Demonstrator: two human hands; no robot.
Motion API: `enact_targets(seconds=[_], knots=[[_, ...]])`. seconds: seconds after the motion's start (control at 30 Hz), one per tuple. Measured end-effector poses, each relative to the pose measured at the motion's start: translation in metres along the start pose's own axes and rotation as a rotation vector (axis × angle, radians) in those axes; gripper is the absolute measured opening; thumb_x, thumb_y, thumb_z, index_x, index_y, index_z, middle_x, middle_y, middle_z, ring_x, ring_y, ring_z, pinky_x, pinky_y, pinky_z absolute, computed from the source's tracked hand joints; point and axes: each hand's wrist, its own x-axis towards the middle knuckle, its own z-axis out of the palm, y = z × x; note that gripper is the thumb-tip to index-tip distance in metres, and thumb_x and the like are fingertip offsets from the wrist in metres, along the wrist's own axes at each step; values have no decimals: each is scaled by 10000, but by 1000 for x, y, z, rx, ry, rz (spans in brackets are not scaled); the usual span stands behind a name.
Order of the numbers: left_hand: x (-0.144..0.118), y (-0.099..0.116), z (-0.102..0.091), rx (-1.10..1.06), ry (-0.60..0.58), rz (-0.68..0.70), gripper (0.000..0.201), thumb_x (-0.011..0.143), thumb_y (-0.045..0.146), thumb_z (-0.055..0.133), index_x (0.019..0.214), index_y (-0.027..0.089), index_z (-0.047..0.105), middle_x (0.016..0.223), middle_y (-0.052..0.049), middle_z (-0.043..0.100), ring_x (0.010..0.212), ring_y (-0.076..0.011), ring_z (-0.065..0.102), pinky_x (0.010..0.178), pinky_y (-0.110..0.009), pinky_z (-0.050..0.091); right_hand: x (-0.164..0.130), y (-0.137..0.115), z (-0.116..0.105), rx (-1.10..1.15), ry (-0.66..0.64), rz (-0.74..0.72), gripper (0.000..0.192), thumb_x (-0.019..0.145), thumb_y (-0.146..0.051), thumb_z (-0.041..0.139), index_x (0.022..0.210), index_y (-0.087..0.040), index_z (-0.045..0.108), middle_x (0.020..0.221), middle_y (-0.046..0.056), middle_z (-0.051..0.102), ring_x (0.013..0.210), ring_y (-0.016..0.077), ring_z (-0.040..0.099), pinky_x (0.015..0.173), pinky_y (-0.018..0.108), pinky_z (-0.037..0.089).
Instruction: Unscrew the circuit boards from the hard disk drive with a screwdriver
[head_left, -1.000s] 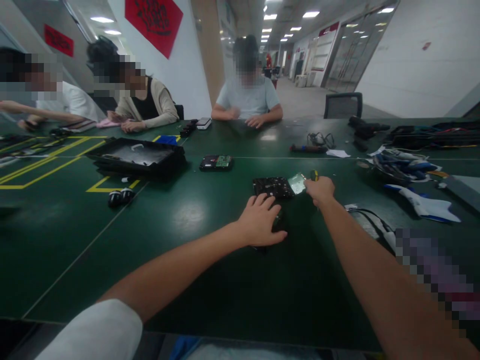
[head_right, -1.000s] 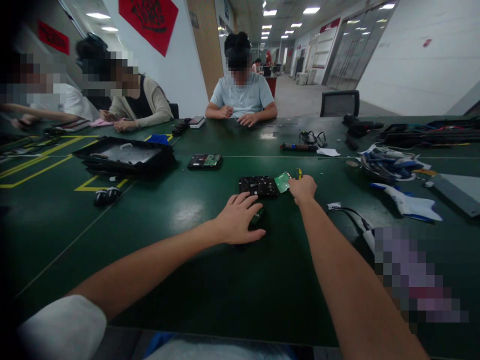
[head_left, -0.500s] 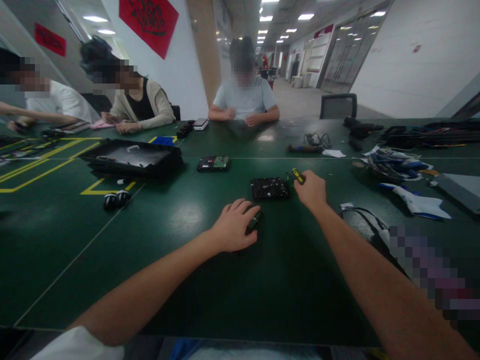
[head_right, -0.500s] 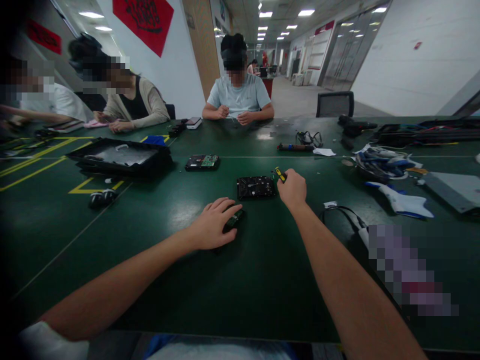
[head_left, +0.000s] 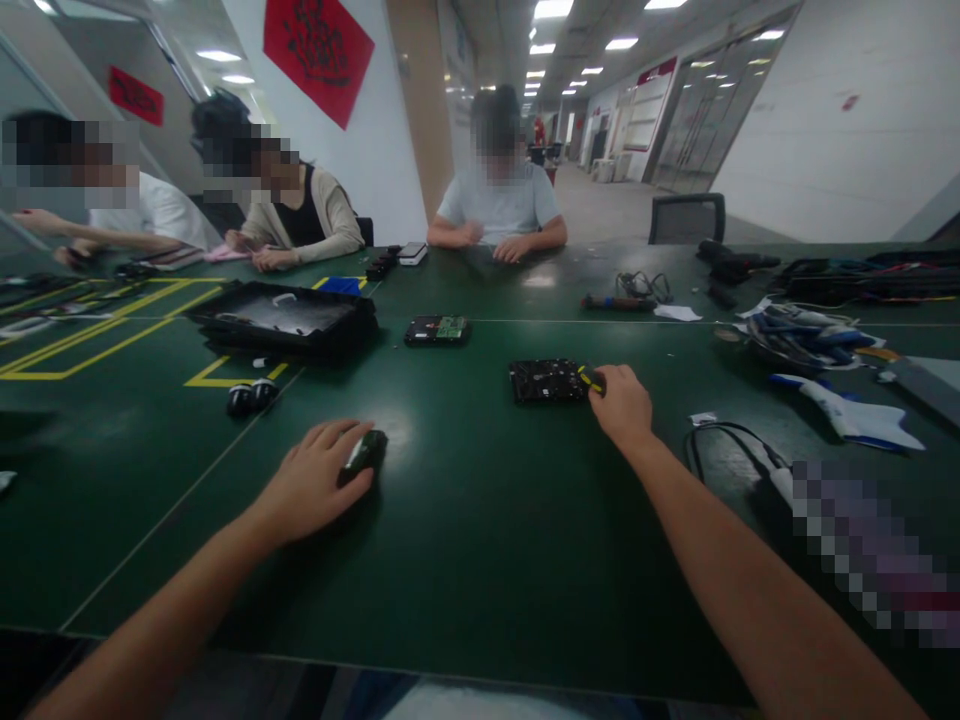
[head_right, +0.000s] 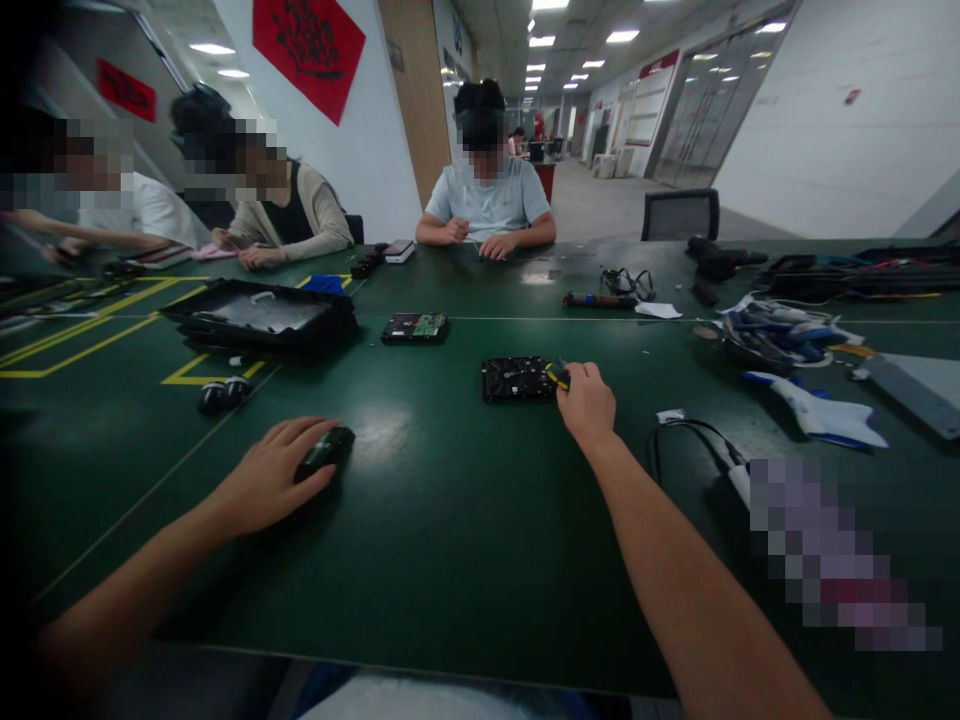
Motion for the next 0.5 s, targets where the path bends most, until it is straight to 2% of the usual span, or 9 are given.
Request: enact_targets(seconds=[0.1, 0.23, 0.3, 0.37, 0.5], knots=[[-15, -42, 1, -5, 2, -28, 871, 855, 658, 498, 1610, 256, 336, 1627, -63, 413, 1493, -387, 335, 1227, -493, 287, -3, 3, 4, 8, 32, -8, 335, 938, -251, 571, 1251, -163, 655, 1271, 147, 623, 1047, 288, 641, 858, 379, 505], [-35, -89, -1, -22, 11, -61, 847, 866, 682, 531, 1600, 327, 302, 1637, -24, 411, 1481, -329, 377, 1233, -451, 293, -4, 6, 8, 31, 79, -36, 334, 935, -244, 564, 1242, -171, 675, 1247, 142, 634, 1054, 286, 645, 874, 379, 509], [-46, -110, -1, -45, -37, -15, 799, 912, 620, 510, 1606, 288, 295, 1655, -43, 380, 1496, -320, 363, 1229, -431, 296, -4, 8, 11, 31, 99, -33, 325, 920, -236, 577, 1219, -175, 689, 1222, 139, 645, 1033, 288, 651, 860, 386, 513], [-57, -131, 0, -49, -18, -5, 770, 931, 571, 499, 1606, 257, 302, 1661, -56, 370, 1507, -298, 352, 1238, -393, 279, -4, 9, 12, 36, 119, -39, 318, 908, -235, 589, 1201, -177, 698, 1202, 133, 655, 1002, 284, 656, 835, 386, 517], [-74, -164, 8, -93, -17, -52, 748, 901, 574, 538, 1587, 352, 336, 1673, 13, 366, 1505, -290, 368, 1232, -379, 299, -5, 10, 12, 71, 158, -56, 292, 909, -236, 580, 1166, -177, 706, 1175, 125, 664, 956, 268, 657, 796, 377, 518]])
